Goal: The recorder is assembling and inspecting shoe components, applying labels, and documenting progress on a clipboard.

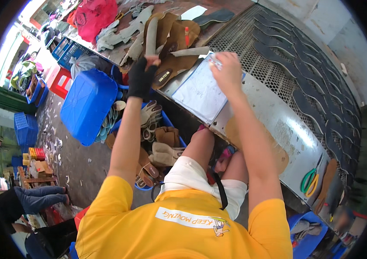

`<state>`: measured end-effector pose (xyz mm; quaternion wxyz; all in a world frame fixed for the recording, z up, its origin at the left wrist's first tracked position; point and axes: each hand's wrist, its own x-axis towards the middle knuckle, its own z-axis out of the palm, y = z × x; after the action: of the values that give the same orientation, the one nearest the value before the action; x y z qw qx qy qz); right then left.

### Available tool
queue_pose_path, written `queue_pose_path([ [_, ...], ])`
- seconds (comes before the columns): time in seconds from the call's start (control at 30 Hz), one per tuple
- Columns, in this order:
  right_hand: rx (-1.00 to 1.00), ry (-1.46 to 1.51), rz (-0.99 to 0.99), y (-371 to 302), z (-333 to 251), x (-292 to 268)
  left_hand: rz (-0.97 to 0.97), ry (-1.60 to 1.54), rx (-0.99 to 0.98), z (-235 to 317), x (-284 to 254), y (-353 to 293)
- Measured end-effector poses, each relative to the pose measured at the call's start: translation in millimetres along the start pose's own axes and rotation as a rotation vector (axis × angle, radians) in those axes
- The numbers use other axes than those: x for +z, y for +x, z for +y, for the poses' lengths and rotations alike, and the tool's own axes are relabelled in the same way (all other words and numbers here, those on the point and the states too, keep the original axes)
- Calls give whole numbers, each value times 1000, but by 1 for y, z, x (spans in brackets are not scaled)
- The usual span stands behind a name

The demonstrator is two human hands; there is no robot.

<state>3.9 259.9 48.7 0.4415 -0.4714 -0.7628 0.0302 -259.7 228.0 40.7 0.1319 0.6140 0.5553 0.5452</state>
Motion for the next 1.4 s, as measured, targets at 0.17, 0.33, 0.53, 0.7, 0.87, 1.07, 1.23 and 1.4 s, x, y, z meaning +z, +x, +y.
queue_pose_path([
  [0.17,-104,-325,114,25,10,69,-53,-155,-312,3,7,-54],
  [0.33,-82,-52,-52,36,-39,8,194,-172,-201,26,-28,-63],
  [0.53,97,182,-126,10,-72,-99,-370,-814,-497,83,-10,-77],
  [0.7,-310,-23,-138,-52,-96,-179,-782,-1666,-1093,106,30,-94],
  [0.87,-328,-29,-382,-134,-108,-211,-843,-1466,-1002,122,96,-100],
  [1.07,495,478,108,-188,-59,-233,-927,-1207,-770,165,123,-131],
  [1.23,1011,1323,163,-196,-18,-202,-891,-1054,-631,187,133,-152],
  [1.4,756,1130,151,-185,-26,-215,-865,-1103,-539,182,124,-153],
])
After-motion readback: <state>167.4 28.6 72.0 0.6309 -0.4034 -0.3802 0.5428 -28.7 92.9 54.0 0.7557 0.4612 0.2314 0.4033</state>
